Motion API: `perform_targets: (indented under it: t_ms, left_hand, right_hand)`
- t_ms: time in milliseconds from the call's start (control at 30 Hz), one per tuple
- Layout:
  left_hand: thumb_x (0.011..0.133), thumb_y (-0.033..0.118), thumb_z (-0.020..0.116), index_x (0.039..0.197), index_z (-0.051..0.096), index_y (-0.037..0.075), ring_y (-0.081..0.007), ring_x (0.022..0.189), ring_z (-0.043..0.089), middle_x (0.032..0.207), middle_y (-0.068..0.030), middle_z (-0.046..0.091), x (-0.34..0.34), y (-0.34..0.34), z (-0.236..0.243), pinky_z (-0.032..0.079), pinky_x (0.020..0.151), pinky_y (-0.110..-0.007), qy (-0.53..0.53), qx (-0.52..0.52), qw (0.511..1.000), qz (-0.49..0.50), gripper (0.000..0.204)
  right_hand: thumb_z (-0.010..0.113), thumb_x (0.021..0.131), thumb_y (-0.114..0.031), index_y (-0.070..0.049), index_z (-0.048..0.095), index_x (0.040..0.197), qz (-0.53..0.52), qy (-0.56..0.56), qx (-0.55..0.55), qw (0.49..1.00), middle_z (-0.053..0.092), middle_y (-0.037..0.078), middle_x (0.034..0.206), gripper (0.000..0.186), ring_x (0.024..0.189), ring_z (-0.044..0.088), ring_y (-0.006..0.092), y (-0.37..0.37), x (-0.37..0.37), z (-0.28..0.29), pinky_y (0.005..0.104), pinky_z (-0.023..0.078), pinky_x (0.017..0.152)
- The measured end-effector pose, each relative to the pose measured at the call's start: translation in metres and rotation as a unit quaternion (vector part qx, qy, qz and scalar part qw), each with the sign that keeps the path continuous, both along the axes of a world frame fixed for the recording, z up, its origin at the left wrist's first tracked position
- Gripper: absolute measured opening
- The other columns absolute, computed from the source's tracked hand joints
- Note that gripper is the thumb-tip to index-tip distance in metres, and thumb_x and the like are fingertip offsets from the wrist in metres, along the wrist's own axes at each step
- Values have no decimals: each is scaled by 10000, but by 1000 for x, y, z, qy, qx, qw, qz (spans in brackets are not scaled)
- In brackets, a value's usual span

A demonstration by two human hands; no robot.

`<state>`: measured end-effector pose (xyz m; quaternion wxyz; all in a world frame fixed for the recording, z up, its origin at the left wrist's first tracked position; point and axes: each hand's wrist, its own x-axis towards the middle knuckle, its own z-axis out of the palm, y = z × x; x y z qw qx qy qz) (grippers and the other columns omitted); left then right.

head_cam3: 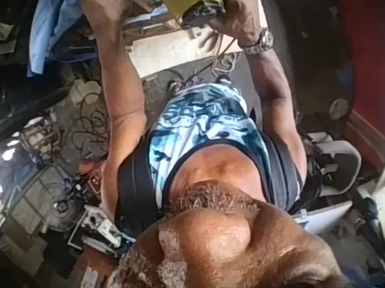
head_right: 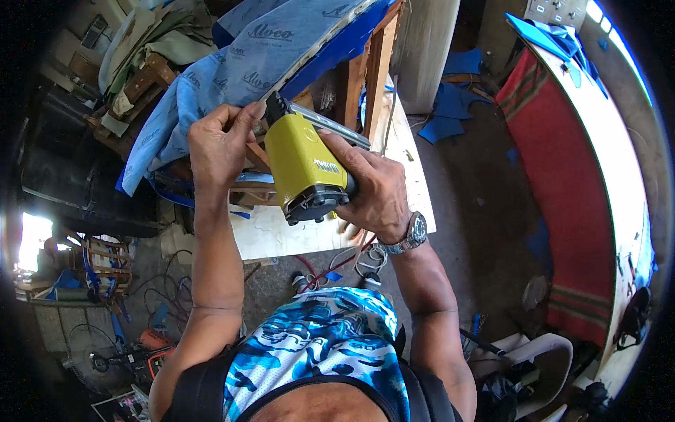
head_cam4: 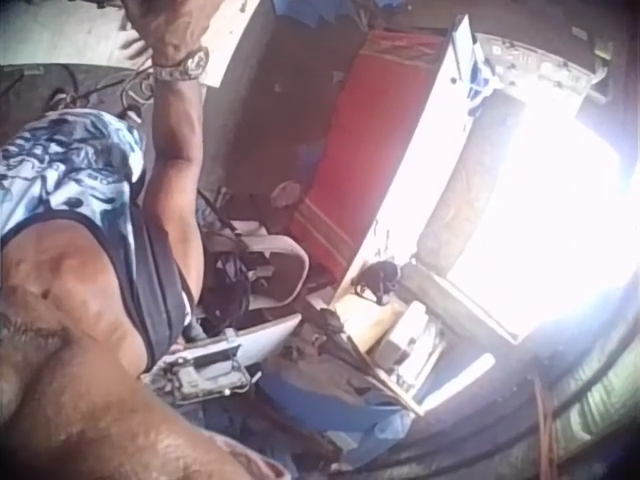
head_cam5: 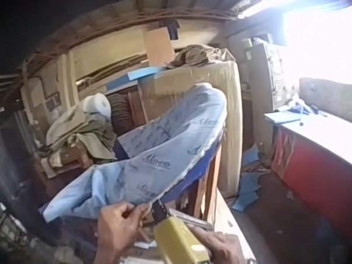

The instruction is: Reupholstering a wooden chair frame by stapling fabric and foam padding using a pneumatic staple gun.

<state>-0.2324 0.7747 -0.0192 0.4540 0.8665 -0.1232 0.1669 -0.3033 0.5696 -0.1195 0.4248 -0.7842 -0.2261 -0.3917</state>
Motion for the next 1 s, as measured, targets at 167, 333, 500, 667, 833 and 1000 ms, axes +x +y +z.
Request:
perform_targets:
  t_ms: [167,333,500,667,833,1000]
  left_hand:
    - [922,322,763,802,705,-51,-112,460,567,575,-80,619,1,2,-2,423,445,-293,-29,9,1000,-7,396]
    - [936,300,750,806,703,-55,-114,433,558,570,-86,620,1,2,0,409,432,-277,-26,-3,999,-25,381]
    - [948,361,726,823,726,-9,-80,597,579,634,-51,649,-3,9,8,455,581,-263,41,34,999,-10,390]
    - [945,385,720,829,717,-18,-97,597,580,635,-66,645,1,10,5,453,590,-279,0,44,998,-39,419]
    - [936,285,716,820,706,-35,-228,562,656,653,-163,672,1,8,6,491,579,-358,6,58,998,-17,341]
    - [932,309,721,811,711,-39,-227,582,655,660,-167,674,8,12,-6,499,596,-352,-64,89,994,-16,368]
  right_hand:
    - [869,725,-260,-136,565,1421,-8,12,-4,1000,757,159,1002,770,815,758,294,4,2,0,376,619,728]
    - [882,706,-225,-139,562,1421,-49,27,-17,998,752,156,962,789,796,753,296,10,-2,-1,379,610,704]
    - [886,693,-157,-136,563,1409,-88,50,-6,995,746,159,979,786,839,751,301,34,-13,7,388,602,696]
    - [882,695,-162,-146,597,1345,-115,58,16,992,746,155,978,709,838,748,304,43,-19,12,393,596,708]
    - [838,683,-138,-128,633,1250,-109,80,30,990,744,144,982,603,825,739,322,39,-13,7,377,594,706]
    - [828,700,-144,-113,627,1304,-107,27,41,993,754,158,983,637,817,756,298,40,-25,-7,363,612,701]
